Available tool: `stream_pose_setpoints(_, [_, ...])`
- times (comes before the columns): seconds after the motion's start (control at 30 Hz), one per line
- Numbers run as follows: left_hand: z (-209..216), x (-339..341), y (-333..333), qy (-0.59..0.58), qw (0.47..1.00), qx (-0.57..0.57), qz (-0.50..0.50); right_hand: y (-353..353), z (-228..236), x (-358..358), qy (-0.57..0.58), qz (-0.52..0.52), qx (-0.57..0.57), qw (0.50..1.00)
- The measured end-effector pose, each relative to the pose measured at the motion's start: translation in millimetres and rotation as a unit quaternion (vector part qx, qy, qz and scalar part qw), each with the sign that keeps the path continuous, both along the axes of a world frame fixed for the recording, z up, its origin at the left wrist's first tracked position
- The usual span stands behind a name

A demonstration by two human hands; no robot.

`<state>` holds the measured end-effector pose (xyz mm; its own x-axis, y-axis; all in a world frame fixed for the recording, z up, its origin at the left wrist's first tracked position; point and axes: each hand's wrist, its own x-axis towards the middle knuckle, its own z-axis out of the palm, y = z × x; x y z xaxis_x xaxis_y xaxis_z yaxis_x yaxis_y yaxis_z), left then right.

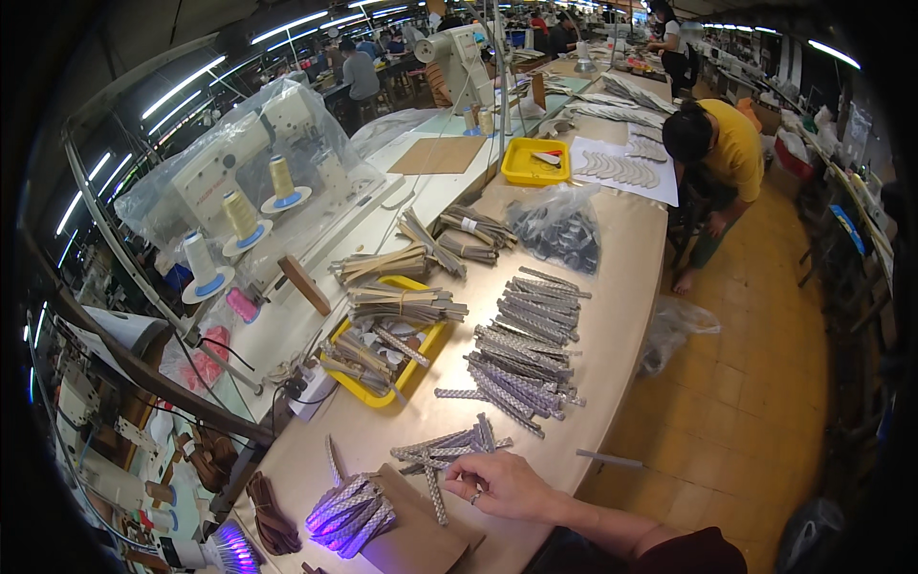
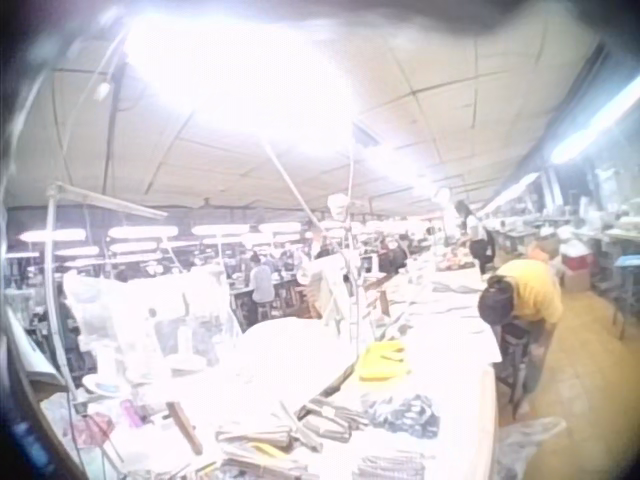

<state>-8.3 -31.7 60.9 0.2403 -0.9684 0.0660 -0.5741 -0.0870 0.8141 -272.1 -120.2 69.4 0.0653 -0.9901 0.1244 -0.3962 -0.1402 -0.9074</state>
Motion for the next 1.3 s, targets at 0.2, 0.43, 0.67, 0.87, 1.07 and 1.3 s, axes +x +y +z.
stream_pose_setpoints(0.2, [-4.8, 3.3, 12.2, 0.076, 0.997, 0.016, -0.013, 9.5, 19.3, 35.4, -0.081, 0.151, -0.058, 0.984])
stream_pose_setpoints(0.43, [-8.4, -6.3, 19.5, 0.300, 0.944, 0.139, -0.008, 22.4, 23.1, 61.6, -0.142, 0.285, -0.060, 0.946])
stream_pose_setpoints(0.67, [-46.9, 12.8, 13.4, 0.310, 0.938, 0.144, -0.060, 18.0, 17.8, 34.6, -0.109, 0.147, 0.031, 0.983])
stream_pose_setpoints(0.87, [-42.7, 33.4, 12.9, 0.268, 0.961, 0.070, -0.006, 12.8, 9.3, 26.9, -0.164, 0.183, 0.114, 0.963])
stream_pose_setpoints(1.07, [-33.3, 32.4, 9.8, 0.321, 0.941, 0.095, 0.045, 7.8, -5.9, 31.8, -0.150, 0.211, 0.139, 0.956])
stream_pose_setpoints(1.3, [-20.8, 15.5, 13.4, 0.276, 0.961, 0.020, 0.022, 9.1, -11.7, 35.0, -0.232, 0.201, 0.226, 0.925])
